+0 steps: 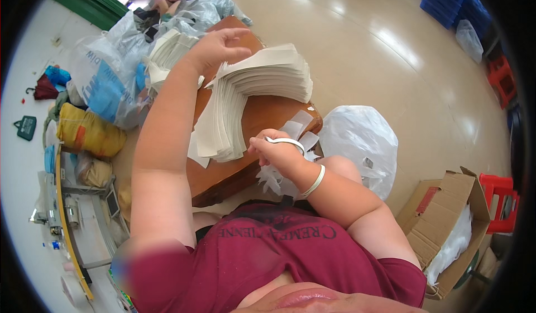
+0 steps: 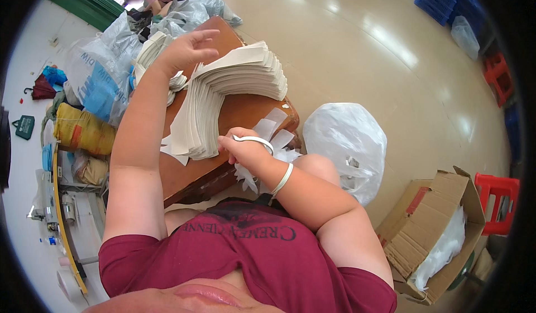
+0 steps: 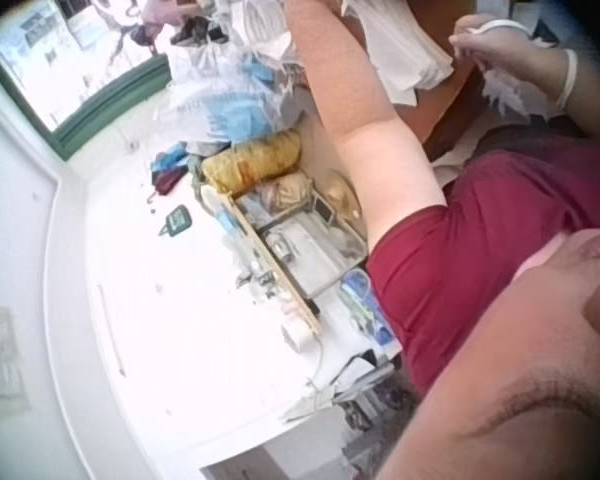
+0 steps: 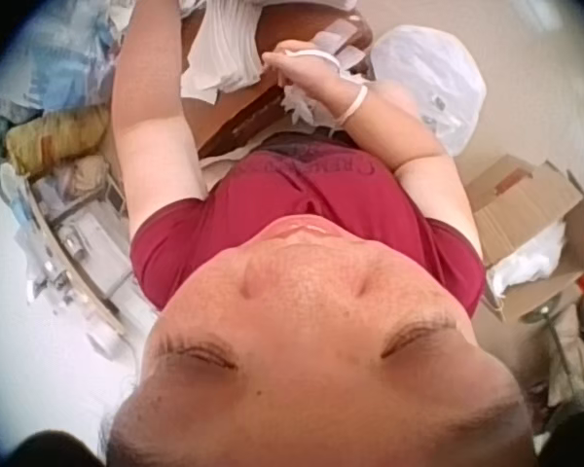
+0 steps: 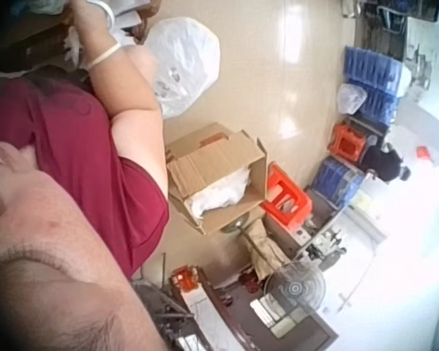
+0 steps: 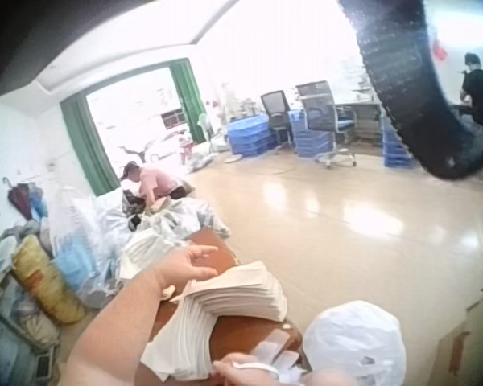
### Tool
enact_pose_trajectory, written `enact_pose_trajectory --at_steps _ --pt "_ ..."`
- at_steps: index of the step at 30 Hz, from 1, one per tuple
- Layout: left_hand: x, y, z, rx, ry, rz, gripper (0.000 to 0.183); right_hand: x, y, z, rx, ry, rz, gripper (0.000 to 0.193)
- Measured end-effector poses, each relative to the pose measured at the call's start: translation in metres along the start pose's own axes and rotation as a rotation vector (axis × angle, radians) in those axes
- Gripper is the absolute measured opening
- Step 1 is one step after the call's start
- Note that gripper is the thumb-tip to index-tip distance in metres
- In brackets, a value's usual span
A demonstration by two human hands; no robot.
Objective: The recorder is manually peeling or stripping excess backing material from pre-cut shoe components.
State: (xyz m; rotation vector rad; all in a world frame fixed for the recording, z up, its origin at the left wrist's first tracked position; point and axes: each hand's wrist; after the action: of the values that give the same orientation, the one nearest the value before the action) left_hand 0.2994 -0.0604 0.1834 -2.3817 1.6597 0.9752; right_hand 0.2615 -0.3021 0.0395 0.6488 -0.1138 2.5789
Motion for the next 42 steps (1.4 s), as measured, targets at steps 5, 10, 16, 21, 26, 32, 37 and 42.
enact_pose_trajectory --at_steps 5,10,16,21,26,32,37,42 --pt "0.024 -0.005 0.011 0.201 -0.758 0.012 0.102 0.003 -0.006 -0.012 0.007 0.008 -0.031 0.025" --pt "0.057 -0.017 0.001 0.315 -0.886 -0.017 0.118 0.005 -0.005 -0.01 0.023 0.024 -0.03 0.022" --pt "0.067 -0.038 -0.01 0.137 -0.851 0.129 0.122 0.0 -0.008 -0.01 0.009 0.016 -0.026 0.023" --pt "0.07 -0.033 0.005 0.324 -0.883 -0.068 0.109 -0.006 -0.009 -0.004 0.017 0.007 -0.026 0.023" --pt "0.072 -0.032 0.002 0.326 -0.854 -0.017 0.103 -0.011 -0.013 -0.006 0.023 0.003 -0.032 0.023" --pt "0.072 -0.032 -0.007 0.213 -0.854 -0.007 0.095 -0.01 -0.014 -0.008 0.029 0.0 -0.015 0.023" --pt "0.073 -0.024 -0.017 0.155 -0.892 -0.012 0.094 -0.011 -0.014 -0.009 0.021 0.025 -0.013 0.023" --pt "0.068 -0.034 0.004 0.256 -0.787 -0.03 0.098 -0.009 -0.013 -0.007 0.04 0.047 -0.011 0.023"
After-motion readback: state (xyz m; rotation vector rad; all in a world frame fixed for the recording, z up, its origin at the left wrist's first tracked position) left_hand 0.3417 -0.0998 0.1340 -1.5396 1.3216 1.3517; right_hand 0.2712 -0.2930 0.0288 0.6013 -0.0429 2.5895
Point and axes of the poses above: each hand's wrist, its own y-axis away from the middle knuckle, its own x-axis out of the palm, z = x × y, and after that the axes turned 13 degrees about -x, right-handed
